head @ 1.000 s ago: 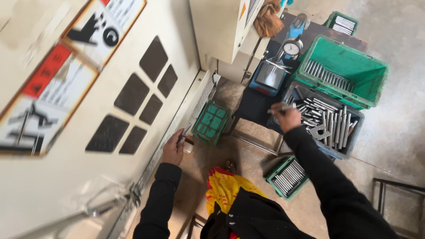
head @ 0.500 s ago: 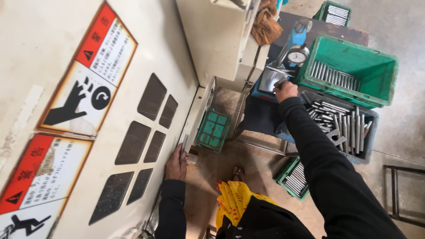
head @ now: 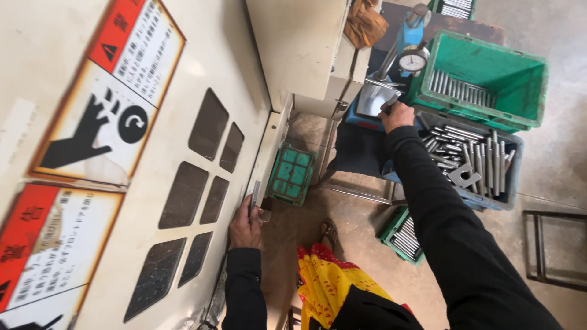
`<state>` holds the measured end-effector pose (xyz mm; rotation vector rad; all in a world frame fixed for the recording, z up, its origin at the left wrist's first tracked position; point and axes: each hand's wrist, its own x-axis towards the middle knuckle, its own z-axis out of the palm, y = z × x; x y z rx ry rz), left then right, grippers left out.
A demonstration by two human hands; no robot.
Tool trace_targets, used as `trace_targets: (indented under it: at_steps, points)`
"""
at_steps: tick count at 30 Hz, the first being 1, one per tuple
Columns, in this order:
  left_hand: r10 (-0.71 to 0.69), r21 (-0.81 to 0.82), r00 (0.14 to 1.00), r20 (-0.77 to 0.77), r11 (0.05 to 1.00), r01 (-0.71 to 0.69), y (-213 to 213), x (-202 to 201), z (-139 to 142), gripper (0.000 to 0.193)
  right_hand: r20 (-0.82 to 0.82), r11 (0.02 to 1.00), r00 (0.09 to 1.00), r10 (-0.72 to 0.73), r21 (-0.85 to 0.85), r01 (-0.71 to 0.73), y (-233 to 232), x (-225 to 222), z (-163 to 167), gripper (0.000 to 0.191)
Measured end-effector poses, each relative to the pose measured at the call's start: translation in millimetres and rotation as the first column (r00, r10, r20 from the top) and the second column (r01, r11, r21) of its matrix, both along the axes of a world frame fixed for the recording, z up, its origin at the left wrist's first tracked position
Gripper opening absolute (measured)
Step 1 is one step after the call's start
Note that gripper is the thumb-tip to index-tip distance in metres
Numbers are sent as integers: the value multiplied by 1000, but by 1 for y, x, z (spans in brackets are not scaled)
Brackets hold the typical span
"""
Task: The person picks up cylindrical metal rods from a green bin, opens a machine door, and places rods inside the machine. They then use a dial caliper to measure the rods and return them to the bin.
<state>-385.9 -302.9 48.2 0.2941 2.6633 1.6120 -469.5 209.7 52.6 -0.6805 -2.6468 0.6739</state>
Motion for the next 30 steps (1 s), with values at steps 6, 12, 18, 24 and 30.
trace_targets:
  at_steps: [6,12,18,24,30]
  points:
    - [-3,85,1000,25,996,1,2,2,4,37,15,1000,1000,-23,14,23,-2,3,0,23]
    - [-16,67,1000,1,998,16,1,0,0,40,-8,995,998,-64,75,64,-5,5,-9,27]
    - [-20,65,1000,-24,998,22,0,-2,0,41,-4,989,996,-91,120,91,-2,-2,-17,28]
    - [6,52,999,54,999,-9,1,-4,4,39,-50,989,992,-119,78,123,2,-10,-22,25]
    - [2,81,999,54,997,-6,1,-7,2,38,-96,993,988,-119,8,120,7,-22,-26,25]
